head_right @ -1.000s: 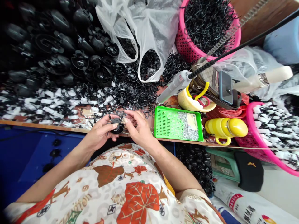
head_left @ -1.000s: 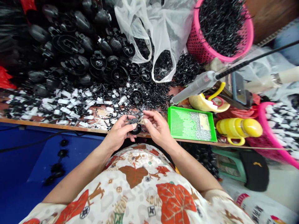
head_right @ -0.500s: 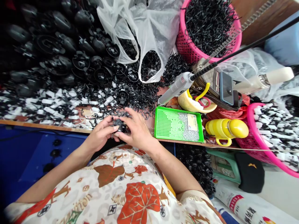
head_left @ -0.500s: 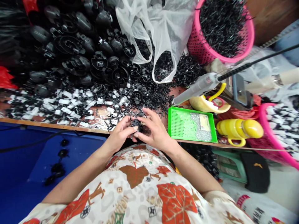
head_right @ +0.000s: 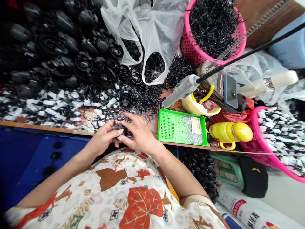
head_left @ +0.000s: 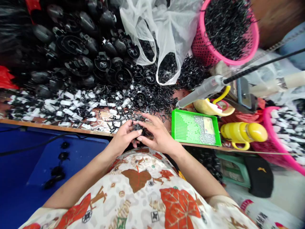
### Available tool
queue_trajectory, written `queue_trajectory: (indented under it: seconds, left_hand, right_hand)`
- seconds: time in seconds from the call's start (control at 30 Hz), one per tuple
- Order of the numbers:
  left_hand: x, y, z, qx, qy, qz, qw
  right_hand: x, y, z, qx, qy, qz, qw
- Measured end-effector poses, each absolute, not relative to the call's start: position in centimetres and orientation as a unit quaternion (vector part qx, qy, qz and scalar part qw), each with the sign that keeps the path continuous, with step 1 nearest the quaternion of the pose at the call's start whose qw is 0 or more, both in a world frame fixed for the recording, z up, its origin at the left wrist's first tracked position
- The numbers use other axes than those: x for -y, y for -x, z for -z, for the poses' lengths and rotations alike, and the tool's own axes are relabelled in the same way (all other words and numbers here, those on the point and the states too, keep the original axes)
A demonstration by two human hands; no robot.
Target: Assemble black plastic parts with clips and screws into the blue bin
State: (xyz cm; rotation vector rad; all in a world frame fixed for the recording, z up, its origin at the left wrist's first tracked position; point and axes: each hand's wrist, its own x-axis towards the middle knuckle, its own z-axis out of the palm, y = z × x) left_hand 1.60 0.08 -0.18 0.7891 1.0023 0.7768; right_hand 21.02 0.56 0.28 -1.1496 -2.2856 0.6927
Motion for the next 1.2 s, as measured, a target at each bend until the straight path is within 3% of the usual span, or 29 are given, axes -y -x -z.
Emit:
queue_trajectory:
  seconds: [0.13, 0.37, 0.7, 0.97, 1.2]
  left_hand:
    - [-0.4, -1.4, 0.1, -0.443, -0.299, -0.372, 0.759]
    - [-1.1, -1.1, -0.2, -0.433, -0.216, -0.365, 0.795]
    - [-1.0, -1.1, -0.1, -0.441, -0.218, -0.36, 0.792]
    - [0.6, -1.9, 0.1, -0.449, -0.452, -0.38, 0.671]
    - [0.6, -0.9, 1.9, -0.425, -0.59, -0.414, 0.547]
  right_hand:
    - [-0.3, -20.8, 0.1, 0.826, 0.417, -0.255, 0.282]
    - [0.0, -20.3, 0.0, 0.76, 0.438, -0.223, 0.425]
    - [0.3, -20.4, 0.1, 0.71, 0.48, -0.254, 0.449]
    - [0.6, -20.1, 0.6, 0.561, 0.518, -0.447, 0.466]
    - [1.2, -20.9, -1.4, 0.679, 0.42, -0.382, 0.466]
